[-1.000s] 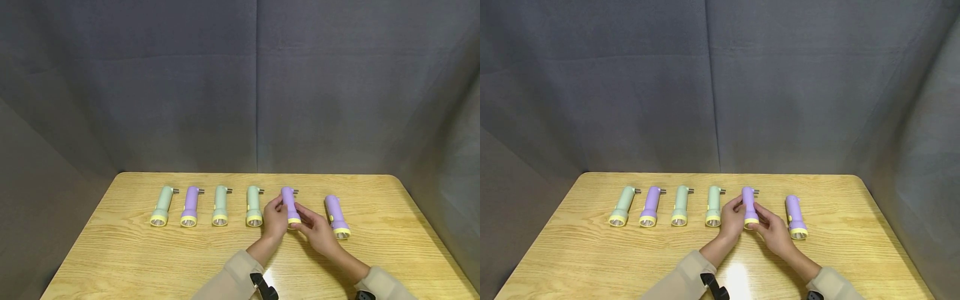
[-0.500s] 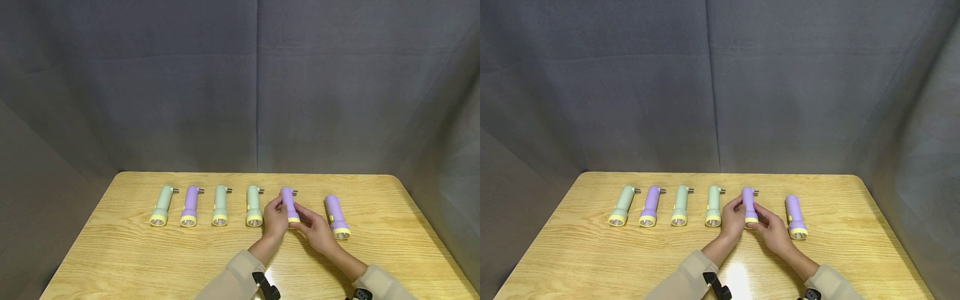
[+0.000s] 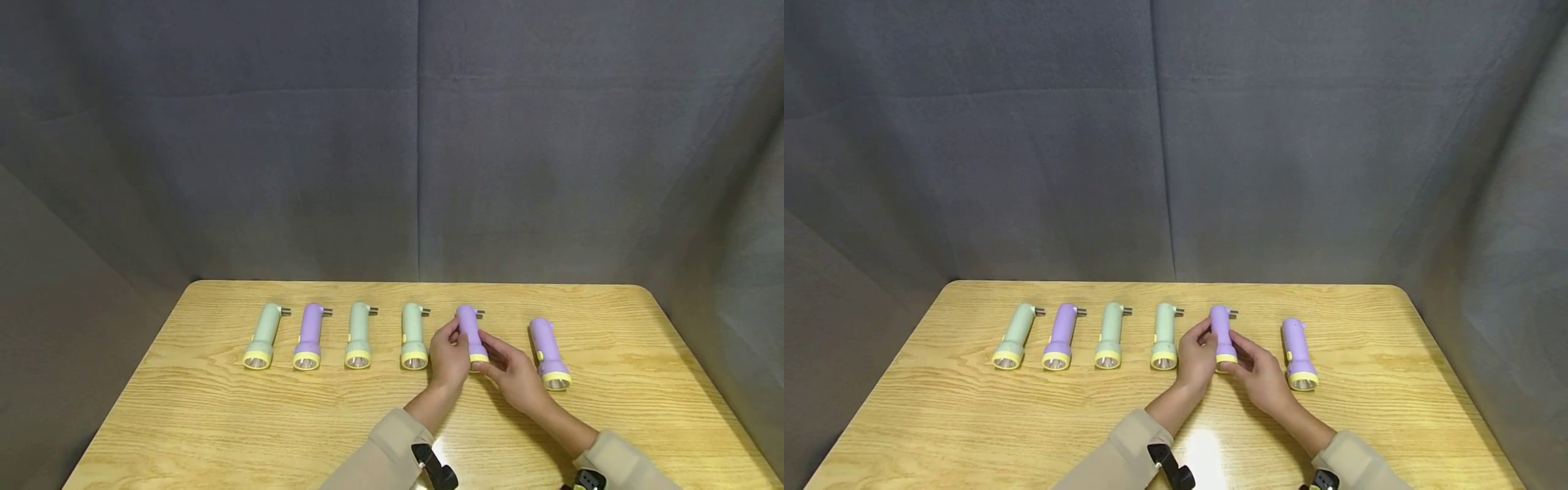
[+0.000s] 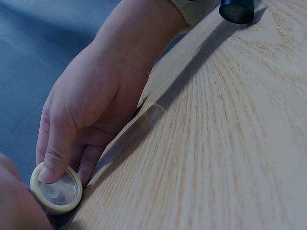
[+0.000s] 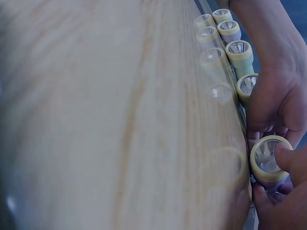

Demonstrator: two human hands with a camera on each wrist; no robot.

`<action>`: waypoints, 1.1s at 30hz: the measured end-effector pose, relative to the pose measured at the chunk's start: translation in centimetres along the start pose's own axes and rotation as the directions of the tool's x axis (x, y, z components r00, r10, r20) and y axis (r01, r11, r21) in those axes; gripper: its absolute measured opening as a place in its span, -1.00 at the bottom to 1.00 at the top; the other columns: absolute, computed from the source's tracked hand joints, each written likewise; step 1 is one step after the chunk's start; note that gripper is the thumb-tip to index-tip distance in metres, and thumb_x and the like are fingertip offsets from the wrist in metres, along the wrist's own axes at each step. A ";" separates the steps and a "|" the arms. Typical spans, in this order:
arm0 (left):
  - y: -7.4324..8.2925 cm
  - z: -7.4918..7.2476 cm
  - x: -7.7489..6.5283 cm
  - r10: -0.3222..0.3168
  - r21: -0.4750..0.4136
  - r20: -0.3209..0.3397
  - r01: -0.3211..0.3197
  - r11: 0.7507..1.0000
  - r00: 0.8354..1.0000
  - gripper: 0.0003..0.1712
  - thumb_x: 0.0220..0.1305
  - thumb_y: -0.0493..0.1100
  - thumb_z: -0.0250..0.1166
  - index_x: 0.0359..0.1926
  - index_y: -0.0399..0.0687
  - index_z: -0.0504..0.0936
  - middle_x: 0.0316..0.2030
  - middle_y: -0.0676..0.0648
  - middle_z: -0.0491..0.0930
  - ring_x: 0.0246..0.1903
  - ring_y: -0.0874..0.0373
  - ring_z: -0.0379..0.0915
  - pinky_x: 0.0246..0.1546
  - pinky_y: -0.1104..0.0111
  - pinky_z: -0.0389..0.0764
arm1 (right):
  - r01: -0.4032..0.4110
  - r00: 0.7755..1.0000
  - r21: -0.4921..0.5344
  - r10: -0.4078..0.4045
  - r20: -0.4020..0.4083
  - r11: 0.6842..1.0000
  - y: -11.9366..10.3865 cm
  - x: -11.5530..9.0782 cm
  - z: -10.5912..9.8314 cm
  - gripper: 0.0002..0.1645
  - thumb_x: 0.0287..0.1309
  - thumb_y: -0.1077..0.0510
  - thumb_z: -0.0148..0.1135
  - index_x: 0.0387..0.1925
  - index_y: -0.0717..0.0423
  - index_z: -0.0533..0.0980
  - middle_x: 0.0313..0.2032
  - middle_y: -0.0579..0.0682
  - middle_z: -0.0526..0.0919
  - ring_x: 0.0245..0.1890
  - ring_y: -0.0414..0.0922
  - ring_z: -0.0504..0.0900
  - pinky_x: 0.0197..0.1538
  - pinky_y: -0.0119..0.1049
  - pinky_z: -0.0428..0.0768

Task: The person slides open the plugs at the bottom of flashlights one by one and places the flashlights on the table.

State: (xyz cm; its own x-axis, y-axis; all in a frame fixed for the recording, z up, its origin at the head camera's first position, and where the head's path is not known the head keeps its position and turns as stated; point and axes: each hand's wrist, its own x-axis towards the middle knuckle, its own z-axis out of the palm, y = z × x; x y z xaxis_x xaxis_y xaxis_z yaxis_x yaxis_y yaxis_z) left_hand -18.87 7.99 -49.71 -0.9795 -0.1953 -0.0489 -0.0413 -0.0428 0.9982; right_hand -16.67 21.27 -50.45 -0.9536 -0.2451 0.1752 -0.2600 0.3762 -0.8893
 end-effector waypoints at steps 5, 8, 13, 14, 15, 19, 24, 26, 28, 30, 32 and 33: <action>0.0 0.1 0.1 0.001 -0.007 -0.009 -0.001 1.000 1.000 -0.60 0.39 -0.47 0.16 0.21 -0.46 0.56 -0.11 -0.23 0.67 -0.13 0.09 0.56 -0.12 0.34 0.67 | 0.008 1.000 0.003 -0.008 -0.001 1.000 -0.2 0.0 0.2 -0.28 0.27 0.36 0.31 0.39 0.48 0.29 0.29 0.41 0.46 0.24 0.27 0.53 0.19 -0.09 0.60; 0.1 0.1 0.0 -0.004 -0.013 -0.017 0.004 1.000 1.000 -0.60 0.39 -0.47 0.15 0.21 -0.47 0.56 -0.09 -0.24 0.66 -0.11 0.08 0.55 -0.10 0.32 0.66 | 0.005 1.000 0.010 -0.005 -0.003 1.000 -0.2 0.0 0.2 -0.29 0.27 0.38 0.30 0.39 0.49 0.28 0.29 0.42 0.45 0.24 0.28 0.52 0.20 -0.11 0.60; 0.3 0.2 0.0 -0.014 -0.008 -0.026 0.014 1.000 1.000 -0.60 0.39 -0.46 0.15 0.22 -0.45 0.56 -0.05 -0.25 0.65 -0.08 0.05 0.55 -0.07 0.29 0.67 | 0.007 1.000 -0.002 -0.007 -0.006 1.000 -0.2 0.1 0.4 -0.30 0.28 0.40 0.29 0.39 0.49 0.28 0.30 0.42 0.44 0.25 0.27 0.51 0.22 -0.15 0.58; 0.3 0.3 0.0 -0.016 -0.013 -0.027 0.016 1.000 1.000 -0.60 0.39 -0.46 0.15 0.22 -0.45 0.56 -0.04 -0.25 0.65 -0.08 0.04 0.55 -0.06 0.28 0.66 | 0.008 1.000 -0.007 -0.008 -0.005 1.000 -0.2 0.1 0.4 -0.30 0.28 0.40 0.29 0.39 0.49 0.28 0.30 0.42 0.44 0.25 0.27 0.51 0.22 -0.15 0.58; 0.4 0.3 0.0 -0.019 -0.017 -0.027 0.018 1.000 0.999 -0.60 0.40 -0.46 0.15 0.22 -0.45 0.56 -0.03 -0.24 0.64 -0.07 0.04 0.54 -0.05 0.28 0.66 | 0.010 1.000 -0.013 -0.010 -0.006 1.000 -0.2 0.1 0.4 -0.29 0.28 0.40 0.29 0.39 0.49 0.27 0.30 0.42 0.44 0.25 0.27 0.51 0.22 -0.14 0.58; 0.5 0.3 0.0 -0.027 -0.027 -0.035 0.026 0.999 0.999 -0.60 0.40 -0.46 0.15 0.23 -0.45 0.55 -0.02 -0.25 0.63 -0.05 0.02 0.53 -0.01 0.25 0.65 | -0.001 1.000 -0.023 0.000 -0.009 1.000 -0.3 0.1 0.4 -0.29 0.29 0.37 0.30 0.40 0.47 0.27 0.27 0.42 0.46 0.24 0.27 0.51 0.22 -0.07 0.58; 0.6 0.4 -0.1 -0.044 -0.044 -0.041 0.042 0.998 0.998 -0.60 0.40 -0.46 0.15 0.23 -0.44 0.55 -0.02 -0.25 0.64 -0.03 0.01 0.53 0.02 0.22 0.64 | -0.018 1.000 0.002 0.018 -0.004 1.000 -0.4 0.1 0.3 -0.26 0.29 0.34 0.32 0.41 0.49 0.24 0.27 0.45 0.45 0.26 0.29 0.49 0.22 -0.01 0.57; 0.6 0.4 -0.1 -0.051 -0.058 -0.040 0.049 0.997 0.998 -0.59 0.39 -0.47 0.15 0.23 -0.44 0.55 -0.02 -0.25 0.64 -0.03 0.01 0.53 0.03 0.21 0.64 | -0.022 1.000 0.007 0.022 -0.001 1.000 -0.5 0.1 0.3 -0.24 0.29 0.33 0.33 0.41 0.49 0.23 0.28 0.45 0.44 0.27 0.29 0.48 0.23 0.00 0.56; 0.6 0.4 -0.1 -0.056 -0.070 -0.037 0.054 0.996 0.998 -0.59 0.40 -0.47 0.14 0.24 -0.45 0.54 -0.02 -0.26 0.64 -0.03 0.00 0.54 0.04 0.20 0.64 | -0.024 1.000 0.007 0.024 0.001 1.000 -0.5 0.0 0.2 -0.23 0.29 0.32 0.34 0.41 0.50 0.23 0.28 0.45 0.44 0.28 0.29 0.47 0.23 0.00 0.56; 0.6 0.4 -0.1 -0.054 -0.074 -0.036 0.052 0.996 0.998 -0.59 0.40 -0.47 0.14 0.24 -0.45 0.53 -0.02 -0.26 0.63 -0.03 -0.01 0.54 0.04 0.19 0.64 | -0.024 1.000 0.005 0.024 0.001 1.000 -0.5 0.0 0.2 -0.22 0.28 0.31 0.35 0.41 0.50 0.23 0.28 0.45 0.44 0.29 0.29 0.47 0.24 0.01 0.55; 0.6 0.4 -0.1 -0.050 -0.074 -0.034 0.047 0.996 0.998 -0.59 0.40 -0.46 0.14 0.24 -0.45 0.53 -0.01 -0.27 0.63 -0.01 -0.02 0.54 0.05 0.18 0.63 | -0.023 1.000 0.010 0.023 0.003 1.000 -0.5 0.0 0.2 -0.22 0.28 0.32 0.35 0.41 0.51 0.22 0.28 0.45 0.44 0.29 0.30 0.47 0.26 0.02 0.53; 0.6 0.4 -0.2 -0.049 -0.073 -0.031 0.047 0.996 0.998 -0.59 0.41 -0.46 0.14 0.24 -0.45 0.52 0.01 -0.27 0.62 0.00 -0.03 0.53 0.06 0.18 0.63 | -0.024 1.000 0.010 0.024 0.003 1.000 -0.5 0.0 0.1 -0.22 0.28 0.33 0.35 0.41 0.51 0.22 0.28 0.45 0.44 0.29 0.30 0.46 0.26 0.02 0.53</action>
State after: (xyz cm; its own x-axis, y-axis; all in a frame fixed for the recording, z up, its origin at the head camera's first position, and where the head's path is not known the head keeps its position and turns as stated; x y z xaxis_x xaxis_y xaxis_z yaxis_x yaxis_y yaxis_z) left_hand -18.81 8.37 -49.11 -0.9698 -0.2231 -0.0988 -0.0724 -0.1236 0.9897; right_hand -16.54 20.96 -50.04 -0.9592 -0.2385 0.1521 -0.2351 0.3731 -0.8975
